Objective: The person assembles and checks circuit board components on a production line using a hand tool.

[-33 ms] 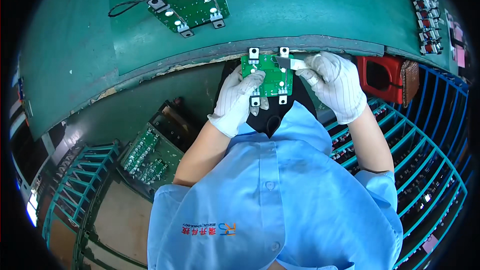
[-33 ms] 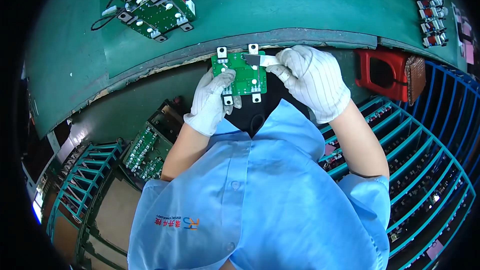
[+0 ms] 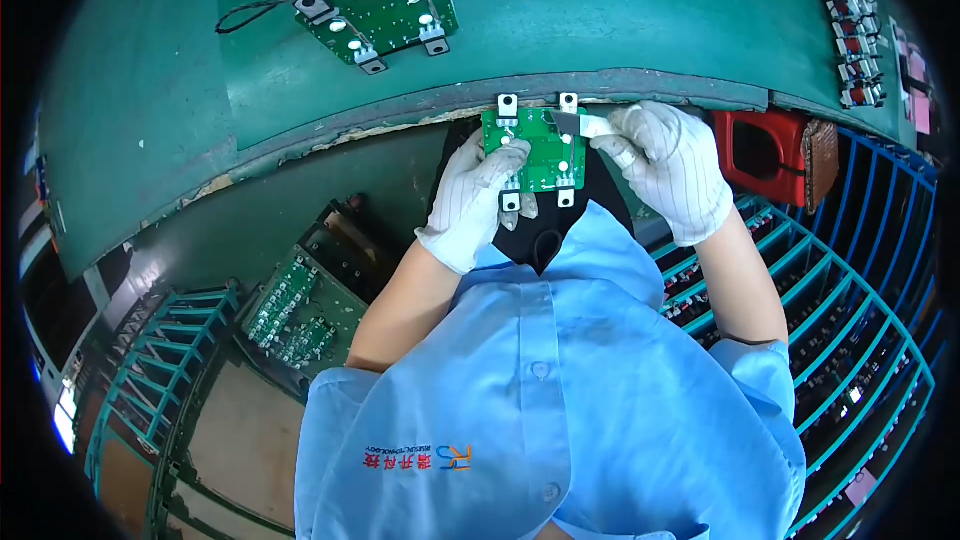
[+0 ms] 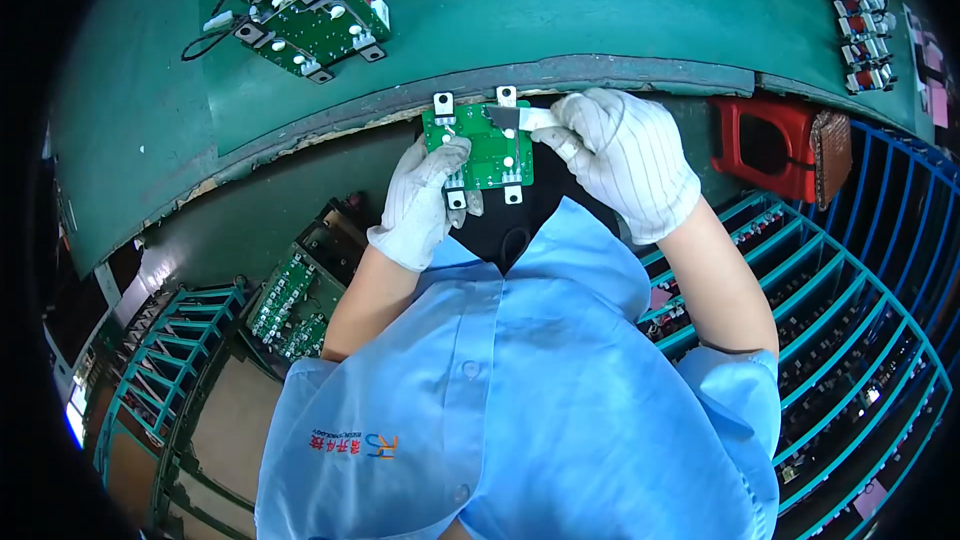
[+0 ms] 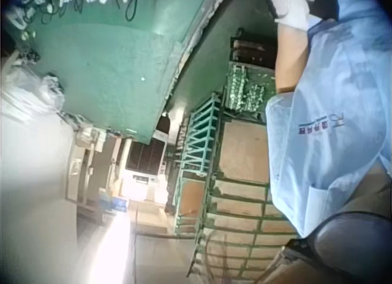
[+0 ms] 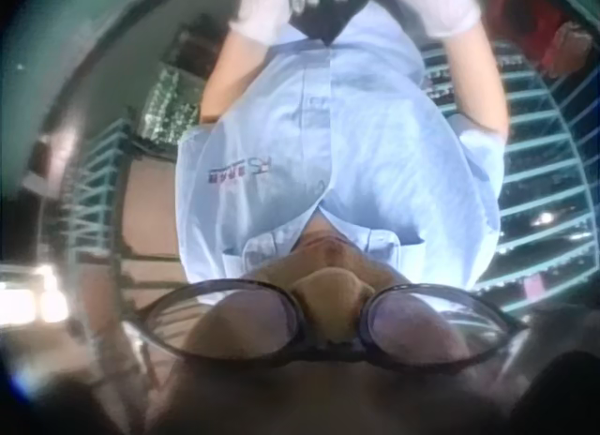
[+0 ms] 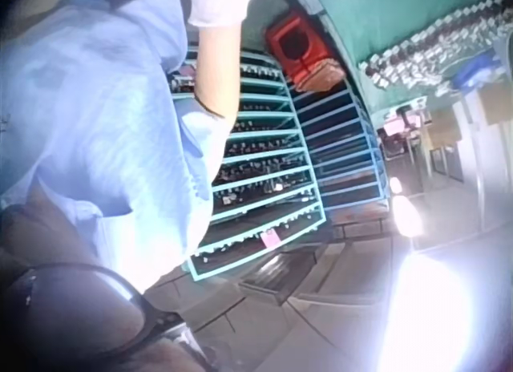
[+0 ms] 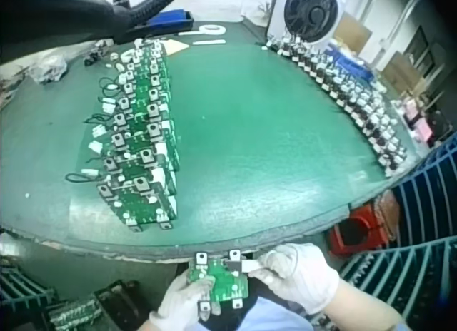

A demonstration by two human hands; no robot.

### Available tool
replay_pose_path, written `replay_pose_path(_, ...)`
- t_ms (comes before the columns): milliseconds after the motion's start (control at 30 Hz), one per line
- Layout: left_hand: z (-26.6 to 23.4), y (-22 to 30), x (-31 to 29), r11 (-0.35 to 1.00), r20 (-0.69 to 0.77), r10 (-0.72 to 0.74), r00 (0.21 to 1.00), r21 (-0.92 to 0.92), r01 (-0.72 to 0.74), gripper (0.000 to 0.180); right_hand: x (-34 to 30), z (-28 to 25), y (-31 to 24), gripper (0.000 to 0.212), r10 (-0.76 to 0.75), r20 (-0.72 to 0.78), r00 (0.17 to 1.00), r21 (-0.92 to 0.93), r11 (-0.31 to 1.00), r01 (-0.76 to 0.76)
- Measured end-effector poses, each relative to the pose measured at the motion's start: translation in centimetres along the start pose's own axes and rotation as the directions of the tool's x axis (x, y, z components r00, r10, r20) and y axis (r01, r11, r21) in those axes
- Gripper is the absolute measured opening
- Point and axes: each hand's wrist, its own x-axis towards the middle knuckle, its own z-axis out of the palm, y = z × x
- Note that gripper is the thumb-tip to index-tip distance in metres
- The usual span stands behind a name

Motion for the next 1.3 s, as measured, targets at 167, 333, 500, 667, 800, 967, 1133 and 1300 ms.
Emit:
replay_pose_path(167,0.2,-0.1,-0.1,0.999,-0.036,0.008,0.999,-0.03,-0.009,0.041,0.3,0.0,-0.3,0.021,-0.005,-0.03,1.0,-0.007,1.0,0.005)
replay_pose_path(333,0.1,0.0,-0.1,0.998,-0.009,-0.022,1.0,-0.065,0.021,0.041,0.1,0.0,-0.4,0.02,0.015,-0.039,0.999,-0.001,1.0,-0.016)
replay_pose_path(500,0.1,-0.1,0.1,1.0,-0.004,0.002,1.0,-0.02,-0.002,0.041,-0.5,0.1,-0.6,0.021,0.005,-0.067,0.998,-0.009,1.0,-0.005)
replay_pose_path(667,0.3,0.0,-0.1,1.0,-0.028,-0.004,1.0,-0.016,0.003,0.041,0.2,0.0,-1.2,0.018,0.097,-0.05,0.994,-0.031,0.995,-0.099)
replay_pose_path(800,0.2,0.0,0.0,1.0,-0.023,-0.01,1.0,-0.004,0.01,0.04,-0.6,0.1,-1.3,0.019,0.04,-0.059,0.997,0.01,0.999,-0.04)
replay_pose_path(967,0.4,0.3,-0.2,0.999,-0.016,-0.026,1.0,-0.033,0.025,0.037,0.1,0.2,-0.7,0.02,0.071,-0.087,0.994,-0.065,0.995,-0.077)
replay_pose_path(1133,0.5,0.2,0.2,0.998,-0.015,-0.011,1.0,-0.069,0.01,0.031,-0.7,0.4,-0.9,0.019,0.01,-0.074,0.997,0.0,1.0,-0.01)
replay_pose_path(1300,-0.2,0.2,0.3,0.998,0.062,-0.02,0.998,-0.051,0.023,0.035,0.0,0.7,-0.6,0.02,0.138,-0.109,0.984,0.005,0.99,-0.138)
